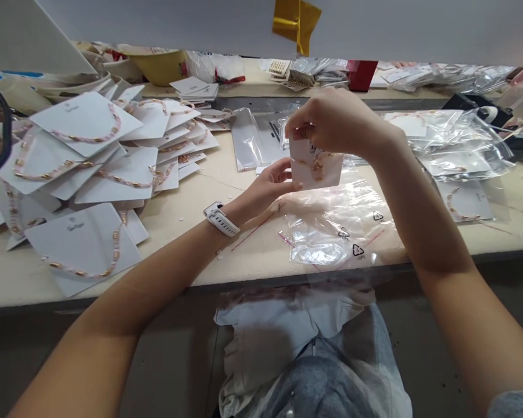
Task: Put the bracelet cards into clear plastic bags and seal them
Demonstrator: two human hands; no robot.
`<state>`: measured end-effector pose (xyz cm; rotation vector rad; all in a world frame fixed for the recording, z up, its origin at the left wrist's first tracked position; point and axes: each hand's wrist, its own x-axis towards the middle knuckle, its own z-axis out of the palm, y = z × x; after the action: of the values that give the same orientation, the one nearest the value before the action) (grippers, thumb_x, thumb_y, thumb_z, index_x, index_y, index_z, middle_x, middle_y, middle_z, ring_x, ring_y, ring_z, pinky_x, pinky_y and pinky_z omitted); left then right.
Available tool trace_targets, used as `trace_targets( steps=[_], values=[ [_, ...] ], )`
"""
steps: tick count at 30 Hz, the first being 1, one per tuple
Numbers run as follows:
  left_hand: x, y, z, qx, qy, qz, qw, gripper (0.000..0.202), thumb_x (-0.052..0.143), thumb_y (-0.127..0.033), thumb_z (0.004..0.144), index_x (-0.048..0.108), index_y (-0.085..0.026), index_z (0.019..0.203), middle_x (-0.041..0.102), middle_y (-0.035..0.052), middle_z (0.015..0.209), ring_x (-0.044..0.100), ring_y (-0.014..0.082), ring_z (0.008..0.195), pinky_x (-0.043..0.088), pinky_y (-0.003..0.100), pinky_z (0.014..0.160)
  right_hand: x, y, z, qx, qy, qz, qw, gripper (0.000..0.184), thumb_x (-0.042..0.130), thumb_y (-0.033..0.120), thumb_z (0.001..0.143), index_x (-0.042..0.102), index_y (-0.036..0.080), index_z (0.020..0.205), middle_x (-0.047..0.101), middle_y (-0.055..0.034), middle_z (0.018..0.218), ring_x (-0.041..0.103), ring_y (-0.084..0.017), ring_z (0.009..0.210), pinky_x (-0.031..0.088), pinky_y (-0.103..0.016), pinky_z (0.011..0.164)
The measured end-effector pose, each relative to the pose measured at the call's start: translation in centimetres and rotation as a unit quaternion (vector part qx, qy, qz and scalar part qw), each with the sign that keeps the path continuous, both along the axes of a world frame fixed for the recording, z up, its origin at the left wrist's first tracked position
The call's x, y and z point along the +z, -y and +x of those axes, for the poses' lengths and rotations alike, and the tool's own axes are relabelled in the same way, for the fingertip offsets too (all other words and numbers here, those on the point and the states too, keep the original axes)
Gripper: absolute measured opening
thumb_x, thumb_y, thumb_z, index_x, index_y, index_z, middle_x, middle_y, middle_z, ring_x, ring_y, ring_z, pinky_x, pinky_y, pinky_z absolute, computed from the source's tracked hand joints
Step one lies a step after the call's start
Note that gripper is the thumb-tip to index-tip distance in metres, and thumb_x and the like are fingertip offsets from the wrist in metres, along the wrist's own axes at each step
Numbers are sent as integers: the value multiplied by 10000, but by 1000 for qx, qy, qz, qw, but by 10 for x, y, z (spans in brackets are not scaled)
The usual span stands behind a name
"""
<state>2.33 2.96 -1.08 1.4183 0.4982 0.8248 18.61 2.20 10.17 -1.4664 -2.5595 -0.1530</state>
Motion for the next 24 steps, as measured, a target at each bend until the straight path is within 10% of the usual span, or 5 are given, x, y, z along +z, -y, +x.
trace_targets(
  steps=[10, 24],
  values=[
    [2, -10, 3, 136, 49, -78, 986, 113, 626, -270, 881, 621, -158, 866, 677, 6, 741, 653, 122, 663, 556, 258, 668, -12, -7, -9, 12, -41, 55, 998, 206, 598, 315, 877, 640, 290, 1076, 659, -7, 1126, 610, -136, 828, 432, -243, 662],
    [4, -29, -3, 297, 105, -67, 947, 96, 552, -219, 891, 575, -189, 803, 651, 8, 815, 638, 135, 781, 510, 246, 738, -23, -13, -7, 64, -18, -99, 993, 52, 686, 216, 813, 709, 256, 836, 695, 44, 749, 559, -89, 649, 386, -223, 630]
  ],
)
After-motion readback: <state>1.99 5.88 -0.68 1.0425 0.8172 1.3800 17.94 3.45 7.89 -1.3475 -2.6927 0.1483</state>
